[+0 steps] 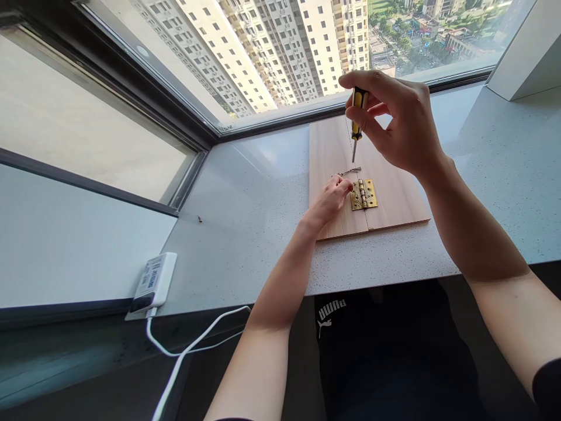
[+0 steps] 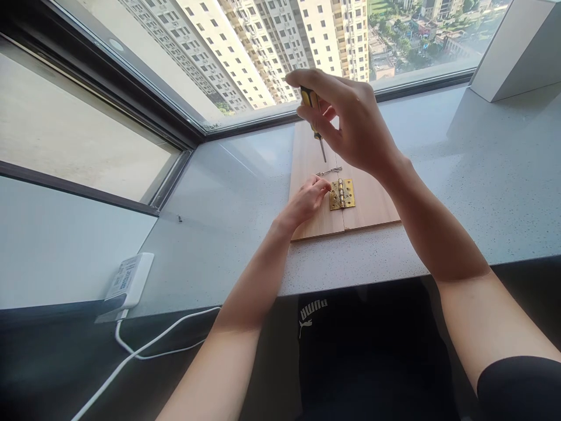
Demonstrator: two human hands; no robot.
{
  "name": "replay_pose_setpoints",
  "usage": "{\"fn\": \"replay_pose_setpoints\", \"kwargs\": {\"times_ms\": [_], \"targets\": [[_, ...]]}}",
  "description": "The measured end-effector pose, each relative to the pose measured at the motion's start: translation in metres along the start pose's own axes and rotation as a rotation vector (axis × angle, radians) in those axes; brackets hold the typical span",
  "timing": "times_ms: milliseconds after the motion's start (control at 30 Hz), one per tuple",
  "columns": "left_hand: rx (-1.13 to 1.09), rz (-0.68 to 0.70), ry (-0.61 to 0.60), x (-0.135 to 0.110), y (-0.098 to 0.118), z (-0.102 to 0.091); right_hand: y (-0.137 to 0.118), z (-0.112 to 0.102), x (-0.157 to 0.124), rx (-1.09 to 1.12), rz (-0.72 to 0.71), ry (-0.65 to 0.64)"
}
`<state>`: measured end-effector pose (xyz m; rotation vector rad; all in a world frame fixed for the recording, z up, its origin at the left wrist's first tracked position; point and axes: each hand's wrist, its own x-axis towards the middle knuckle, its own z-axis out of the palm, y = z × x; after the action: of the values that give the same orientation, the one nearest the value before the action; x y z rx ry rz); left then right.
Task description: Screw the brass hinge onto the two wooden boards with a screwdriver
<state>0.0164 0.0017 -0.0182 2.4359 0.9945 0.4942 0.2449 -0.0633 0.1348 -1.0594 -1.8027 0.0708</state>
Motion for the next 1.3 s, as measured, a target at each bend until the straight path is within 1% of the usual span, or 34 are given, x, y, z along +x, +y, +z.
{"fn": "replay_pose_setpoints", "kwargs": {"times_ms": [67, 300, 433, 500, 600, 733, 1033, 1300], "targets": [[0.007, 0.016, 0.009, 0.001, 0.0, 0.001, 0.001, 0.001, 0.0, -0.012, 0.01, 0.007], [0.062, 0.068, 0.04, 0.004, -0.002, 0.006, 0.003, 0.003, 0.0, -0.018, -0.031, 0.024], [-0.01, 0.087, 0.063, 0.005, 0.0, 0.007, 0.003, 0.003, 0.0, -0.011, -0.043, 0.026], [-0.076, 0.065, 0.086, 0.005, 0.002, 0.007, 0.005, 0.004, 0.0, 0.004, -0.04, 0.021], [-0.17, -0.009, 0.133, 0.005, 0.005, 0.008, 0.011, 0.007, 0.0, 0.019, -0.033, -0.006], [-0.249, -0.073, 0.164, 0.007, 0.006, 0.011, 0.021, 0.013, -0.001, 0.039, -0.031, -0.055], [-0.276, -0.097, 0.178, 0.007, 0.008, 0.01, 0.028, 0.025, -0.004, 0.056, 0.003, -0.172], [-0.285, -0.118, 0.193, 0.006, 0.008, 0.009, 0.027, 0.024, -0.004, 0.057, 0.026, -0.165]]}}
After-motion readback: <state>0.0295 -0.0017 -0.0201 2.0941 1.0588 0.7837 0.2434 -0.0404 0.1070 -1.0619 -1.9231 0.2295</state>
